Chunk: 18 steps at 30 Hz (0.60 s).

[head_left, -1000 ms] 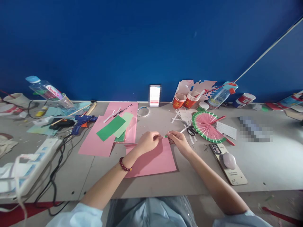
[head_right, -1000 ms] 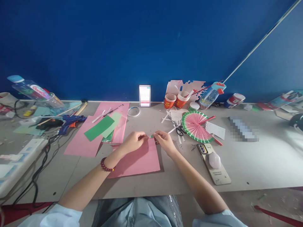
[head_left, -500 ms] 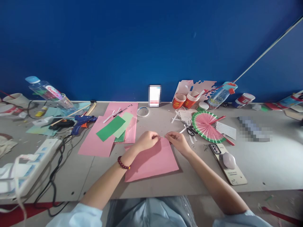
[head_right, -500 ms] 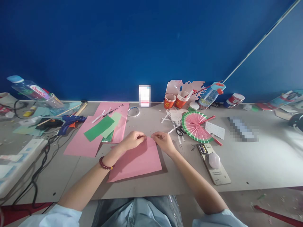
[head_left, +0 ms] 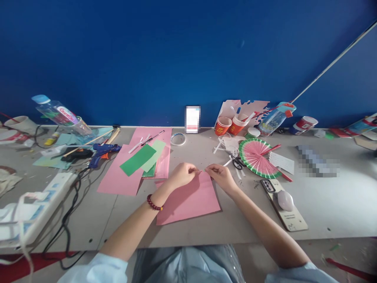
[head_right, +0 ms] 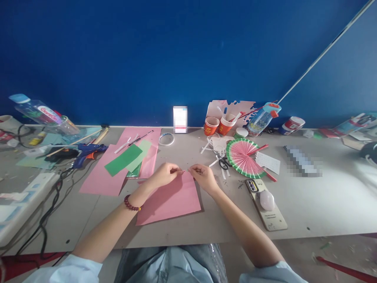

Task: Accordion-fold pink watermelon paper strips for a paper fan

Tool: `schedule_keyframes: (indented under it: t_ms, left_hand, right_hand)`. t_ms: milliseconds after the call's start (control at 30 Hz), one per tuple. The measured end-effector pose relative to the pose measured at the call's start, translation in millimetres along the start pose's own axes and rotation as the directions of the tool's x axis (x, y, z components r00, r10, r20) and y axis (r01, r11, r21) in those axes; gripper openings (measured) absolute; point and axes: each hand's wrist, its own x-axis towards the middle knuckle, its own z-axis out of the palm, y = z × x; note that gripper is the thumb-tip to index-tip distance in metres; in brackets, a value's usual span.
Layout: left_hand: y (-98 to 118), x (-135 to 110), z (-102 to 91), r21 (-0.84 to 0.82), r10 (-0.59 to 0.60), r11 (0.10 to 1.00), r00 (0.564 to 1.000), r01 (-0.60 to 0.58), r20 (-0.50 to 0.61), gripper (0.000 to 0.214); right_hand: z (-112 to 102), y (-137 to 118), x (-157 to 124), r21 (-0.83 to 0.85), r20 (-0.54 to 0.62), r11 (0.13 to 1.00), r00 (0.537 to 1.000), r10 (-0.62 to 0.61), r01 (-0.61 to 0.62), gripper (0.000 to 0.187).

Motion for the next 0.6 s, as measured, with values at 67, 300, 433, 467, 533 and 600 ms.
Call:
schedule_keyframes:
  t_ms: [67, 300, 433, 467, 533, 600]
  left_hand:
    - [0.4, 0.3, -0.9, -0.013, -0.010, 1.000, 1.000, 0.010, -0.012, 0.031]
    - [-4.6, 3.0, -2.4, -0.042, -0.013, 0.999, 1.000, 0.013, 0.010, 0.027]
    - [-5.1, 2.2, -1.7, -0.040, 0.001, 0.999, 1.000, -0.001, -0.008, 0.022]
    - [-4.7, 2.0, -1.5, -0.037, 0.004, 0.999, 1.000, -0.004, -0.012, 0.022]
    - [-4.2, 1.8, -1.3, -0.022, 0.006, 1.000, 1.000, -0.007, -0.026, 0.022]
    - [-4.2, 1.9, -0.8, 0.005, 0.006, 1.000, 0.999, -0.006, -0.046, 0.022]
  right_hand:
    - [-0.6, 0.5, 0.5, -0.011, -0.005, 1.000, 1.000, -0.014, 0.014, 0.030]
    - [-3.5, 2.7, 2.4, -0.046, -0.033, 0.996, 0.996, -0.080, 0.078, 0.026]
    - [-2.9, 3.6, 2.0, -0.037, -0.032, 0.997, 0.997, -0.075, 0.073, 0.026]
    - [-2.7, 4.0, 1.9, -0.034, -0.034, 0.997, 0.997, -0.070, 0.068, 0.026]
    - [-2.6, 5.0, 2.1, -0.027, -0.032, 0.998, 0.998, -0.057, 0.056, 0.026]
    - [-2.6, 6.0, 2.5, -0.020, -0.029, 0.999, 0.998, -0.050, 0.050, 0.026]
